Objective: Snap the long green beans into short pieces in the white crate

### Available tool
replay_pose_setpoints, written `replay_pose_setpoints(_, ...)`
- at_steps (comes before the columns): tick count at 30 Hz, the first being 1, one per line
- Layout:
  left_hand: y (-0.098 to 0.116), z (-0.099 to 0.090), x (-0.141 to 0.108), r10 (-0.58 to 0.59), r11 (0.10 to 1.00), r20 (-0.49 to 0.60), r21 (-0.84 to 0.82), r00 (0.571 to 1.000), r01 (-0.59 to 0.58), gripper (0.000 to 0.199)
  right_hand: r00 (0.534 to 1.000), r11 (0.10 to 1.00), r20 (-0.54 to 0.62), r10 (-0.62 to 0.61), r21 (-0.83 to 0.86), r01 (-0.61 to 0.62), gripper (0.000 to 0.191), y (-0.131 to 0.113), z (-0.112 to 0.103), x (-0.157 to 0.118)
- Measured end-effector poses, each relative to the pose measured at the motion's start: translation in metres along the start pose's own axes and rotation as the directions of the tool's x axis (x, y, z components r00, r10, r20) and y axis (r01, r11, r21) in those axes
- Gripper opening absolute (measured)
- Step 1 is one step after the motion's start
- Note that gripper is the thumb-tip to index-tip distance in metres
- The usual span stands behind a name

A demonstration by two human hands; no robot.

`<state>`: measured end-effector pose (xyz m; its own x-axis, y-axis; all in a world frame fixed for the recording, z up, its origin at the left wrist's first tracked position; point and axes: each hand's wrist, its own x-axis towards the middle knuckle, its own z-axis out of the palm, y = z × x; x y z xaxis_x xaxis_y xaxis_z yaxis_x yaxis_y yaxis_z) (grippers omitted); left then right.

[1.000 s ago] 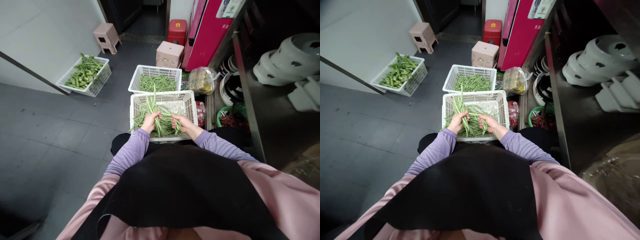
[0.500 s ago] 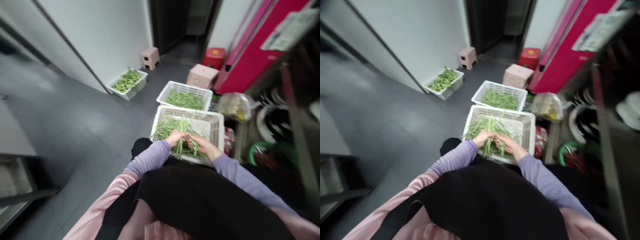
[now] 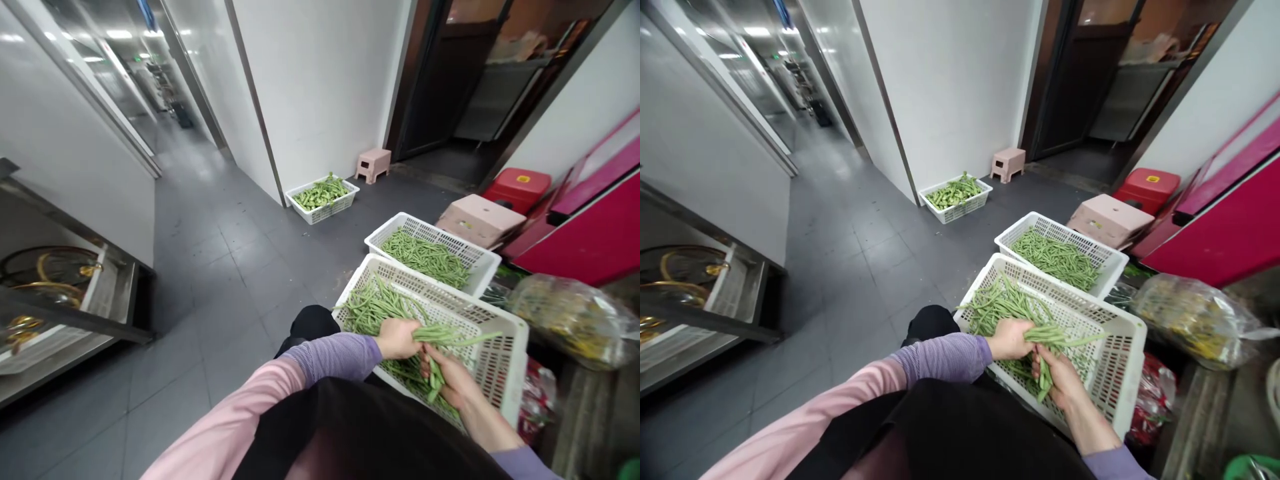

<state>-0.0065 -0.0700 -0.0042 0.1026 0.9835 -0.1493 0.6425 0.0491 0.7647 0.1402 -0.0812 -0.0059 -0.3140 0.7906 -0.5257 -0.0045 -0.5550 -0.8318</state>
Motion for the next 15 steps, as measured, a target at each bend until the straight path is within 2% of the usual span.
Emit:
replay_pose_setpoints(1, 0.000, 0.001, 0.000, 0.006, 0.999, 0.026, -0.034, 1.000, -0.005, 0.011, 0.999, 0.997, 0.002, -0.036, -0.072, 0.036, 0.041, -0.001, -0.004, -0.004)
replay_pose_setpoints(3, 0.001, 0.000, 0.000, -0.047, 0.975, 0.097, -0.212, 0.994, 0.067, 0.013, 0.991, 0.970, 0.102, -0.087, -0.218, 0.108, 0.036, -0.008, -0.013, -0.014)
replay_pose_setpoints(5, 0.001, -0.003, 0.004, -0.117, 0.847, 0.211, -0.489, 0.970, 0.208, 0.018, 0.968, 0.957, 0.241, -0.065, -0.260, 0.129, 0.030, -0.015, -0.022, -0.022)
replay_pose_setpoints(6, 0.001, -0.005, 0.007, -0.154, 0.767, 0.236, -0.583, 0.959, 0.267, 0.023, 0.966, 0.972, 0.257, -0.035, -0.217, 0.093, 0.030, -0.018, -0.026, -0.023)
replay_pose_setpoints(8, 0.000, -0.009, 0.019, -0.263, 0.622, 0.200, -0.712, 0.944, 0.325, 0.028, 0.981, 0.995, 0.179, 0.070, -0.089, -0.055, 0.031, -0.021, -0.032, -0.016)
replay_pose_setpoints(11, 0.000, -0.016, 0.037, -0.431, 0.428, 0.234, -0.797, 0.871, 0.426, 0.028, 0.983, 0.983, -0.029, 0.182, -0.033, -0.183, 0.030, -0.035, -0.041, 0.013)
replay_pose_setpoints(13, 0.001, -0.021, 0.045, -0.467, 0.329, 0.303, -0.812, 0.831, 0.482, 0.024, 0.984, 0.990, -0.124, 0.129, -0.046, -0.136, 0.030, -0.065, -0.050, 0.040)
replay_pose_setpoints(15, 0.003, -0.025, 0.051, -0.461, 0.270, 0.342, -0.825, 0.819, 0.497, 0.021, 0.982, 0.998, -0.189, -0.003, -0.066, -0.009, 0.032, -0.111, -0.062, 0.070)
